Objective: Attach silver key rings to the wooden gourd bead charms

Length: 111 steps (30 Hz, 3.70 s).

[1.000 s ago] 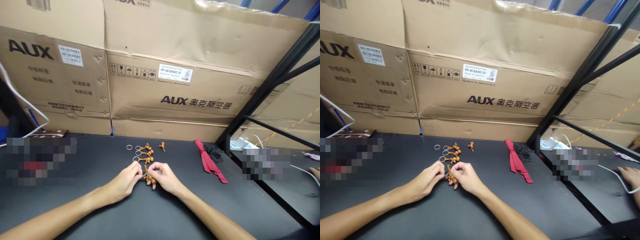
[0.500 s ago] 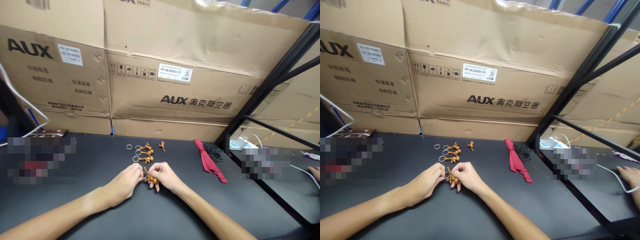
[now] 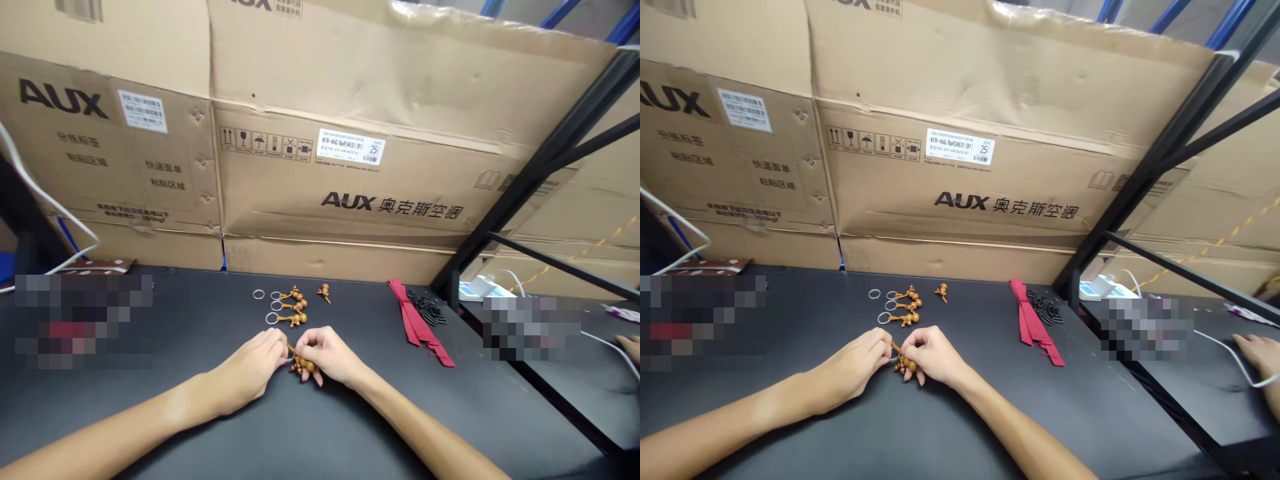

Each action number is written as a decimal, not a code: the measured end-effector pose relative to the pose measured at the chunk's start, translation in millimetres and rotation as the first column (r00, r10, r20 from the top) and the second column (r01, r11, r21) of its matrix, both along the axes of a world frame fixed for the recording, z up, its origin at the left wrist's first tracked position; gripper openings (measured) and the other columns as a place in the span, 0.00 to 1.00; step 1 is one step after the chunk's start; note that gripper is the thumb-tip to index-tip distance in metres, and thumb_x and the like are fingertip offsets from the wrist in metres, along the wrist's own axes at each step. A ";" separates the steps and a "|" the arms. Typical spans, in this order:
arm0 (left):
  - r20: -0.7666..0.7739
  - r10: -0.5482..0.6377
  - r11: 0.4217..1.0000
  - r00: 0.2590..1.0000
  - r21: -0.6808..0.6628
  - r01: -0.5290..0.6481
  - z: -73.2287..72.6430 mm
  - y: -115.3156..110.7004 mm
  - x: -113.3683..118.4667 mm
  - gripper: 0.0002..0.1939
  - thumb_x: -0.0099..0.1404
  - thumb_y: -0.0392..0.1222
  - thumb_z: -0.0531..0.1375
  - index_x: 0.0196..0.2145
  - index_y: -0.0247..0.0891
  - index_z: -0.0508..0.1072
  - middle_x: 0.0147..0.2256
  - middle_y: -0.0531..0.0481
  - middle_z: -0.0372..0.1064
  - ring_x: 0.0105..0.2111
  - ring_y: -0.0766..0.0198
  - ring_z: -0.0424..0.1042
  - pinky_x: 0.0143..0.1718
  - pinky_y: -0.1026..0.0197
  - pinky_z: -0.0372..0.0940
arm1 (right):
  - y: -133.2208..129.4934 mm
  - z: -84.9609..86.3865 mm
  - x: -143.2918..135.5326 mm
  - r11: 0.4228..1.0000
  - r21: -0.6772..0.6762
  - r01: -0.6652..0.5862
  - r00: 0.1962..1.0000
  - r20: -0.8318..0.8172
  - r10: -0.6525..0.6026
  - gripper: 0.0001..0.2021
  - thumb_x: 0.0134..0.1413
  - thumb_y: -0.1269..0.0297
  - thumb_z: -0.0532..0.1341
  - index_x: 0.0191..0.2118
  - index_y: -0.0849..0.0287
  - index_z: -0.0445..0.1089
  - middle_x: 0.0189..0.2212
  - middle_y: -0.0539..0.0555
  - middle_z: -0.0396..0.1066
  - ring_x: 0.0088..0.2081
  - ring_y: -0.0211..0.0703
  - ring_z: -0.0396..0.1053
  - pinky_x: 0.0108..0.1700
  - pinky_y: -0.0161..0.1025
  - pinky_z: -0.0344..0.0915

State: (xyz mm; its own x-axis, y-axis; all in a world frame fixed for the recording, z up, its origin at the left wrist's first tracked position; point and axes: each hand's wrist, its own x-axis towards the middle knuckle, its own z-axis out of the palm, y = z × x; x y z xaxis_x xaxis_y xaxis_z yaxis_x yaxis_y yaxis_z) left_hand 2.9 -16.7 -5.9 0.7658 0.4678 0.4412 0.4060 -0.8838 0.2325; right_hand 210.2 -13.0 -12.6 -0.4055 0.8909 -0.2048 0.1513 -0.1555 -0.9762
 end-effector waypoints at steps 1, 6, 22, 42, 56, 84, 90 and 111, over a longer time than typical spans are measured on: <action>-0.002 -0.003 1.000 1.000 0.007 0.003 0.4 -0.1 0.0 0.12 0.73 0.31 0.44 0.33 0.37 0.63 0.34 0.45 0.64 0.33 0.59 0.65 0.36 0.58 0.65 | -0.2 0.7 0.1 1.000 0.000 -0.007 1.000 0.008 0.007 0.12 0.46 0.57 0.63 0.28 0.61 0.66 0.15 0.48 0.71 0.13 0.34 0.65 0.12 0.27 0.56; -0.040 -0.011 1.000 0.999 0.027 0.012 1.2 -0.3 -0.5 0.13 0.72 0.29 0.44 0.33 0.36 0.63 0.34 0.45 0.64 0.33 0.58 0.65 0.36 0.57 0.65 | -2.9 7.3 1.3 0.999 0.011 -0.036 0.999 0.040 0.036 0.15 0.48 0.52 0.63 0.31 0.60 0.64 0.15 0.48 0.71 0.12 0.31 0.62 0.13 0.27 0.55; -0.032 0.110 0.993 0.993 -0.027 -0.111 -5.9 2.9 0.3 0.12 0.72 0.33 0.45 0.33 0.37 0.65 0.33 0.46 0.65 0.33 0.58 0.65 0.37 0.55 0.65 | -13.4 12.6 0.8 0.632 0.726 -0.271 0.917 0.395 -0.060 0.06 0.62 0.67 0.54 0.33 0.58 0.65 0.32 0.53 0.66 0.30 0.38 0.64 0.34 0.34 0.64; -0.021 -0.039 0.958 0.999 -0.284 0.031 3.7 29.2 -21.6 0.10 0.73 0.38 0.50 0.38 0.39 0.70 0.37 0.49 0.64 0.35 0.64 0.68 0.39 0.63 0.64 | -2.8 2.9 12.2 0.539 0.781 -0.315 0.920 0.391 -0.029 0.05 0.62 0.72 0.55 0.39 0.56 0.66 0.37 0.55 0.70 0.40 0.42 0.67 0.45 0.39 0.67; 0.050 0.107 0.955 0.993 -0.283 -0.089 8.4 19.7 -16.9 0.06 0.69 0.40 0.53 0.35 0.38 0.67 0.33 0.51 0.65 0.31 0.63 0.65 0.34 0.62 0.62 | -3.2 7.4 8.6 0.606 0.764 -0.219 0.945 0.321 -0.062 0.02 0.59 0.68 0.60 0.38 0.57 0.70 0.32 0.54 0.72 0.37 0.43 0.68 0.42 0.39 0.67; -0.051 0.117 0.955 0.992 -0.268 -0.127 6.9 29.6 -11.1 0.06 0.65 0.35 0.55 0.30 0.39 0.68 0.29 0.52 0.68 0.31 0.62 0.67 0.35 0.63 0.60 | 7.8 2.1 6.9 0.499 0.806 -0.319 0.919 0.392 -0.045 0.06 0.62 0.64 0.59 0.42 0.57 0.71 0.37 0.55 0.74 0.41 0.46 0.66 0.48 0.45 0.64; -0.126 0.265 0.936 0.956 -0.204 -0.287 6.6 29.2 -11.3 0.06 0.62 0.34 0.55 0.28 0.38 0.69 0.29 0.51 0.67 0.29 0.61 0.66 0.34 0.61 0.60 | 1.0 8.7 6.0 0.572 0.769 -0.284 0.933 0.360 -0.021 0.02 0.61 0.66 0.61 0.37 0.56 0.71 0.33 0.53 0.72 0.40 0.45 0.65 0.44 0.42 0.66; -0.159 0.254 0.947 0.954 -0.161 -0.278 10.0 24.9 -8.1 0.05 0.64 0.34 0.54 0.29 0.38 0.67 0.31 0.48 0.68 0.34 0.57 0.66 0.36 0.58 0.60 | -3.4 10.0 2.2 0.645 0.713 -0.275 0.950 0.306 0.066 0.02 0.58 0.65 0.64 0.35 0.56 0.74 0.33 0.52 0.76 0.38 0.42 0.68 0.44 0.40 0.66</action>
State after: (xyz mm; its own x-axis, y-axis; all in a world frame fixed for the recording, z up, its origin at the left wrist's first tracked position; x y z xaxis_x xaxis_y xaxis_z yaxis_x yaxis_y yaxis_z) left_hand -5.3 8.2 4.1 0.6489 0.7244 0.2327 0.6589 -0.6879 0.3042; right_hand 212.3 -16.4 -2.6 -0.5989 0.7040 0.3816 0.3333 0.6525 -0.6806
